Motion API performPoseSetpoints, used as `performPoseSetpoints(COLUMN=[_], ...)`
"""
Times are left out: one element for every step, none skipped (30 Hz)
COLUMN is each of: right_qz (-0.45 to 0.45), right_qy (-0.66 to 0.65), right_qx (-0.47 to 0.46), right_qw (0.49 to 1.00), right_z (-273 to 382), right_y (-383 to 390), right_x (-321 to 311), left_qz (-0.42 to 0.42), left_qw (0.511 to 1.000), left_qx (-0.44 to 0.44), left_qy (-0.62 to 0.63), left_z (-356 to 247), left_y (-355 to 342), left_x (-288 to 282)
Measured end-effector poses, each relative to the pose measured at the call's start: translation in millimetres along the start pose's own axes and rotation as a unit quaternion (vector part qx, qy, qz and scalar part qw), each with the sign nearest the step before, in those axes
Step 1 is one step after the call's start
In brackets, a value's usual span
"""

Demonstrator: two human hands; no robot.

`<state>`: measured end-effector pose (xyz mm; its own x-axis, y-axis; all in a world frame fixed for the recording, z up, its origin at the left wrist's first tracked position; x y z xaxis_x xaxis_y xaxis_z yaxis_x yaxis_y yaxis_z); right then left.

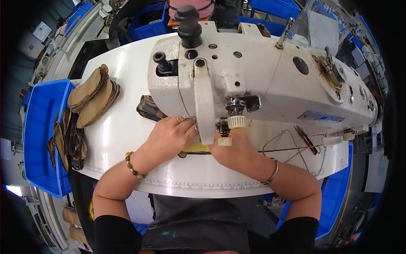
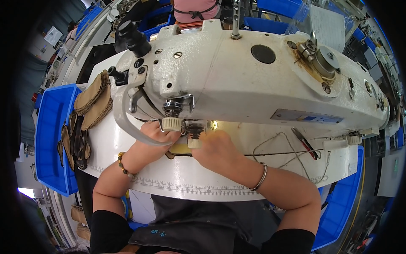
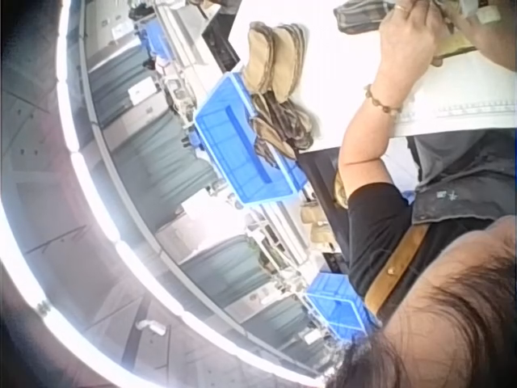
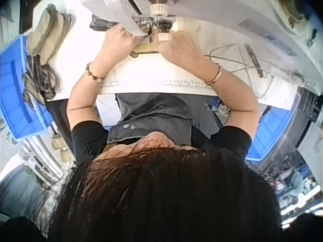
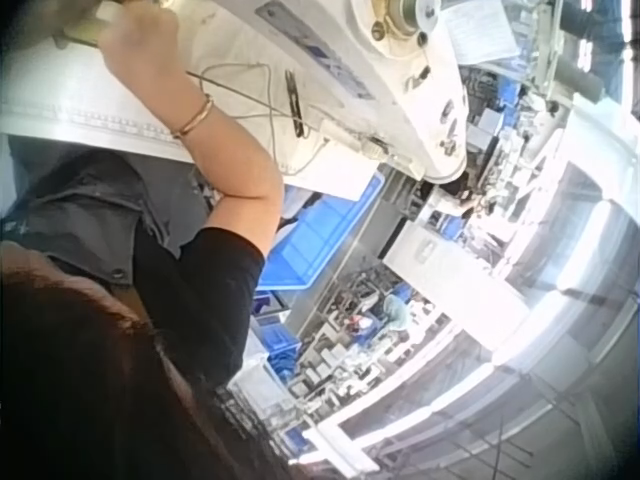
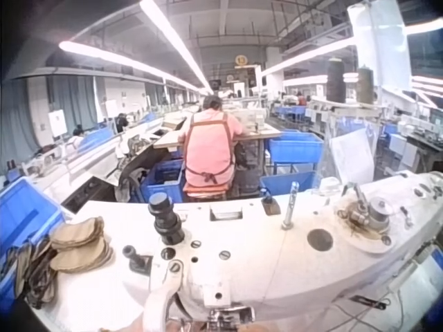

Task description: Sewing and assembling components of a leather shoe using an industrial sewing machine.

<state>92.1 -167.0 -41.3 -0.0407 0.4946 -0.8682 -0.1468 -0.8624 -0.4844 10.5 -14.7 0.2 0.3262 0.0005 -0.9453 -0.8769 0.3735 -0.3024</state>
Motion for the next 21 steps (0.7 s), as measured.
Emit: performPoseSetpoints(right_qz=[-0.004, -0.005, -0.001, 0.004, 0.004, 0.027, 0.051, 0.051, 0.047, 0.043, 0.043, 0.037, 0.03, 0.03, 0.042, 0.053, 0.053, 0.027, 0.002, 0.001, 0.003], right_qy=[0.004, 0.003, 0.004, 0.004, 0.004, 0.042, 0.08, 0.08, 0.078, 0.075, 0.075, 0.064, 0.052, 0.052, 0.045, 0.038, 0.038, 0.035, 0.033, 0.032, 0.038], right_qx=[0.006, 0.006, -0.002, -0.009, -0.009, -0.019, -0.029, -0.029, -0.028, -0.028, -0.028, -0.028, -0.027, -0.026, -0.025, -0.025, -0.025, -0.031, -0.038, -0.039, -0.042], right_qw=[1.0, 1.0, 1.0, 1.0, 1.0, 0.999, 0.995, 0.995, 0.995, 0.996, 0.996, 0.997, 0.998, 0.998, 0.998, 0.998, 0.998, 0.999, 0.999, 0.999, 0.998], right_z=[0, 0, 0, 0, 2, 5, 8, 9, 11, 11, 11, 11, 11, 10, 10, 9, 9, 8, 9, 9, 9], right_y=[-1, -2, -3, -3, -2, 0, 1, 1, 0, 0, 0, 0, 1, 1, 2, 1, 0, -3, -4, -5, -5], right_x=[-1, -3, -4, -4, -5, -3, -2, -3, -5, -7, -7, -7, -7, -7, -7, -6, -6, -7, -9, -9, -9], left_qz=[0.01, 0.011, 0.004, -0.002, -0.002, -0.012, -0.023, -0.023, -0.016, -0.009, -0.009, -0.012, -0.015, -0.015, -0.02, -0.026, -0.025, -0.024, -0.023, -0.023, -0.02], left_qw=[1.0, 1.0, 1.0, 1.0, 1.0, 1.0, 1.0, 1.0, 1.0, 1.0, 1.0, 1.0, 1.0, 1.0, 1.0, 0.999, 0.999, 0.999, 0.999, 0.999, 0.999], left_qx=[-0.004, -0.004, -0.009, -0.013, -0.013, -0.011, -0.008, -0.008, -0.009, -0.011, -0.011, -0.011, -0.01, -0.01, -0.017, -0.025, -0.025, -0.032, -0.038, -0.039, -0.044], left_qy=[-0.003, -0.003, -0.003, -0.002, -0.002, 0.0, 0.002, 0.002, 0.007, 0.011, 0.011, 0.009, 0.007, 0.007, 0.006, 0.005, 0.005, 0.003, 0.0, -0.001, 0.008], left_z=[1, 1, 2, 2, 3, 3, 3, 2, 2, 1, 0, -1, -1, -2, -2, -2, -2, 0, 1, 3, 5], left_y=[0, 0, 2, 3, 3, 2, 2, 2, 2, 2, 2, 1, 0, 0, -1, -1, -2, -2, -2, -2, -1], left_x=[0, 1, 2, 3, 3, 2, 1, 0, 0, 0, -1, -2, -2, -2, -1, -1, 1, 3, 4, 5, 6])
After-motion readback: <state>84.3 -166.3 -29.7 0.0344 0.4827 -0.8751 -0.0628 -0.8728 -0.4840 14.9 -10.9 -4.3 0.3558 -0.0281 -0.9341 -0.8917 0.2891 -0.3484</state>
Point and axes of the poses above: each hand's wrist, its own y-axis away from the middle knuckle, its own x-axis out of the palm, z = x × y, the point moved 3 cm from there along -y, towards the middle knuckle, and after that the axes turned 2 degrees about x, right-handed, at the moved point
